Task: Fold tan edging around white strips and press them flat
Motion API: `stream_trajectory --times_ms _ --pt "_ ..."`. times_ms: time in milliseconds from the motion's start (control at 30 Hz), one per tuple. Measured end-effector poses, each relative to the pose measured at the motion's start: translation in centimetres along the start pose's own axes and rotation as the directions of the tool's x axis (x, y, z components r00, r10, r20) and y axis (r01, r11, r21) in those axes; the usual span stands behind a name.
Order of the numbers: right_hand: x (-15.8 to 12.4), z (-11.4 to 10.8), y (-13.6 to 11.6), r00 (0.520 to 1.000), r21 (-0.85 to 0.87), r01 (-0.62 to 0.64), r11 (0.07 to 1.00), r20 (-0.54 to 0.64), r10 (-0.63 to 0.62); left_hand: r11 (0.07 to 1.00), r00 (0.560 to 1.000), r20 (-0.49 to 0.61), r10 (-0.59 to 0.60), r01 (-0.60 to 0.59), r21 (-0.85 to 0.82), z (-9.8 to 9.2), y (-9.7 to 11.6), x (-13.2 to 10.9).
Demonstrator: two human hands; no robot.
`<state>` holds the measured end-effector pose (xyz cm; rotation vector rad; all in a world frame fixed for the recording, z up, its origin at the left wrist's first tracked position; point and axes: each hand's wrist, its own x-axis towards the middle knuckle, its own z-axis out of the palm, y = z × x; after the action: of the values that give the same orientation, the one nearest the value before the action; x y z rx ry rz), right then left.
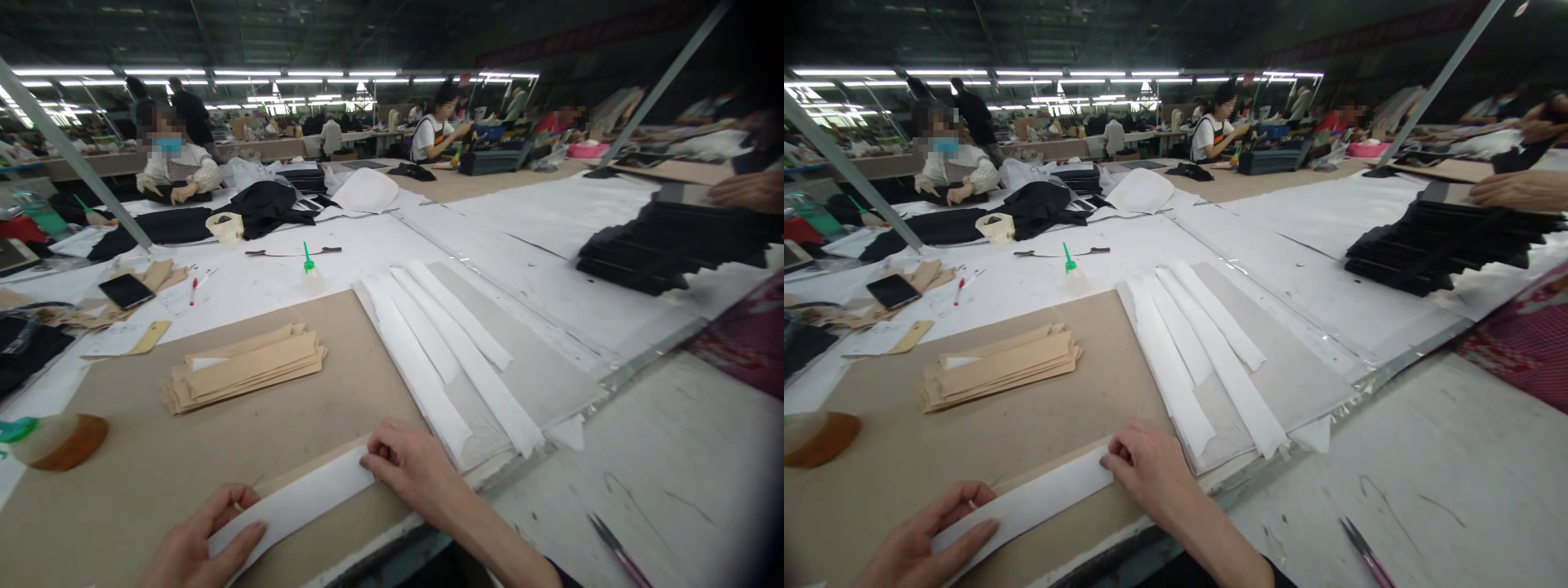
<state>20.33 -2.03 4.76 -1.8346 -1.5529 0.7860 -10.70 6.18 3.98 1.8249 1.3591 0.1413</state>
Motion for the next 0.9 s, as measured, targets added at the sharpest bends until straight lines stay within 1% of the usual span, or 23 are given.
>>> stream_trajectory --times_ms 233,367,700,800,900 --pt "-0.1 0.6 0.1 1.0 -0.1 0.011 0.995 -0.013 -0.012 1.0 1.0 0.023 0.017 -0.017 0.023 0.4 -0.7 0.4" --pt "-0.2 0.5 -0.1 1.0 -0.128 0.013 0.992 -0.011 -0.015 0.999 1.0 -0.012 0.021 -0.021 0.024 0.4 -0.4 0.4" --pt "-0.3 0.6 -0.2 1.0 -0.2 0.016 0.98 -0.022 -0.02 0.999 1.0 0.016 0.018 -0.018 0.028 0.3 0.1 0.3" --pt "-0.4 0.9 -0.1 0.999 -0.226 0.032 0.974 -0.016 -0.037 0.999 0.999 0.041 0.021 -0.022 0.038 -0.2 0.7 0.2" --pt "-0.6 1.4 0.4 0.998 -0.234 0.065 0.97 -0.005 -0.068 0.999 0.998 0.051 0.026 -0.028 0.035 -1.5 1.7 -0.5"
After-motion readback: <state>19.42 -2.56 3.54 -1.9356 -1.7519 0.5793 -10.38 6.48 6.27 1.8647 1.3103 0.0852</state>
